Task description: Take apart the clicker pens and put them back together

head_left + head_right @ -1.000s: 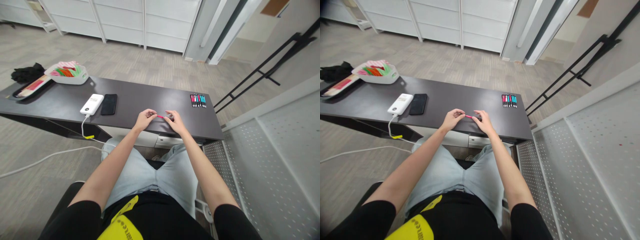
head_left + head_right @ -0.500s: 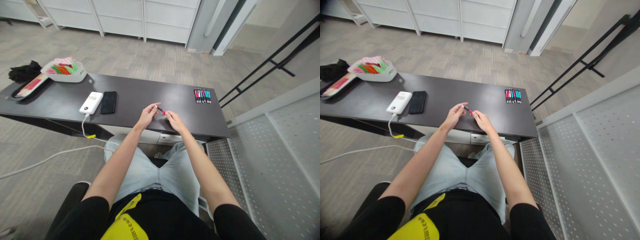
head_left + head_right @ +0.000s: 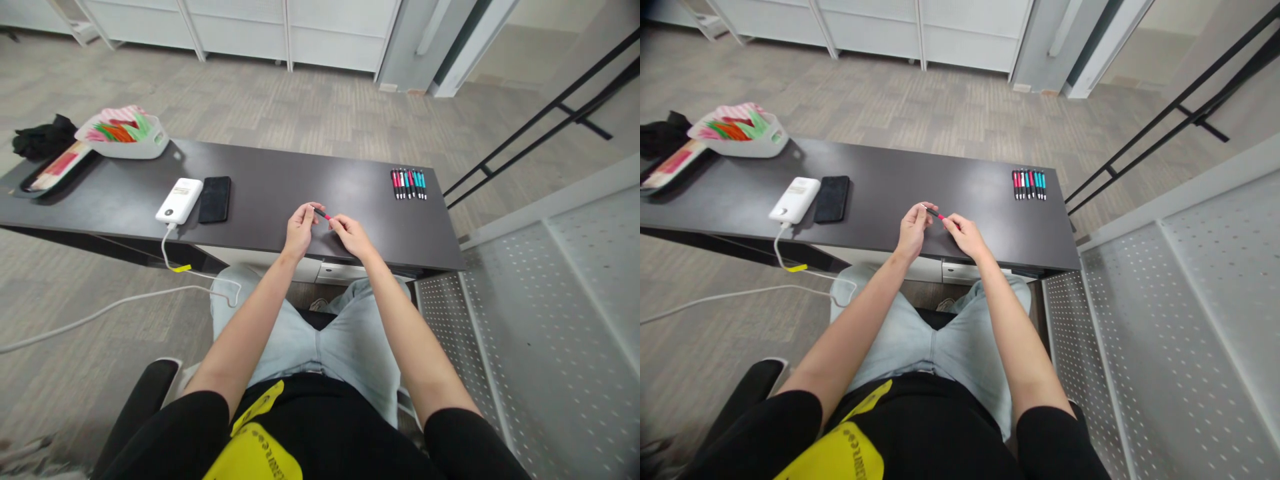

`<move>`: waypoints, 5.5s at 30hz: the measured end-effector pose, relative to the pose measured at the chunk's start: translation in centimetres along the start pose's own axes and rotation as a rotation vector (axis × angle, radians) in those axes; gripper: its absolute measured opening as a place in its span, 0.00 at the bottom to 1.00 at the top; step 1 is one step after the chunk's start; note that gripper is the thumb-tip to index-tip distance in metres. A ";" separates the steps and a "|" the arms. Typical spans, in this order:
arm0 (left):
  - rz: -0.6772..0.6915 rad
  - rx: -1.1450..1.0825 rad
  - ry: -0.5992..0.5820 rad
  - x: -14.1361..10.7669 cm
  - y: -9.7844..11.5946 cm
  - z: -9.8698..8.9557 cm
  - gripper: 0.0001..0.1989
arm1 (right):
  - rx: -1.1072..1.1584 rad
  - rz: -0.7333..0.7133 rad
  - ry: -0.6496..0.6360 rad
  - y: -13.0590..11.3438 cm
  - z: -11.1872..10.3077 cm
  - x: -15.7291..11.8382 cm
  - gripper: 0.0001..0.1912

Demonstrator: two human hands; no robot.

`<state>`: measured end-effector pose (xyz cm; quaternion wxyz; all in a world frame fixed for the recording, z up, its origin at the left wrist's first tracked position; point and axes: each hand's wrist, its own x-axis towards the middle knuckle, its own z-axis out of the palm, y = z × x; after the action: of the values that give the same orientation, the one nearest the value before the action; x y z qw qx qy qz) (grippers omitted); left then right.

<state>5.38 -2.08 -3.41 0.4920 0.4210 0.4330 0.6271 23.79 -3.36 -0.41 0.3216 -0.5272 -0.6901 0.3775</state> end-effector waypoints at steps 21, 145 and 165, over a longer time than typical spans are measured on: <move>0.048 0.157 -0.026 2.1 1.3 -2.1 0.08 | -0.002 -0.188 0.199 3.8 1.5 1.3 0.19; 0.126 0.741 -0.207 1.5 2.0 -3.2 0.19 | -0.490 -0.201 0.137 1.9 1.4 0.2 0.18; 0.033 0.526 -0.264 1.6 1.7 -4.2 0.07 | -0.544 -0.153 0.101 1.3 1.2 0.0 0.18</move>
<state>0.72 -1.33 -2.74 0.4078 0.6188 0.5062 0.4410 23.36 -3.35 -2.12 0.2300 -0.5586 -0.7868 0.1263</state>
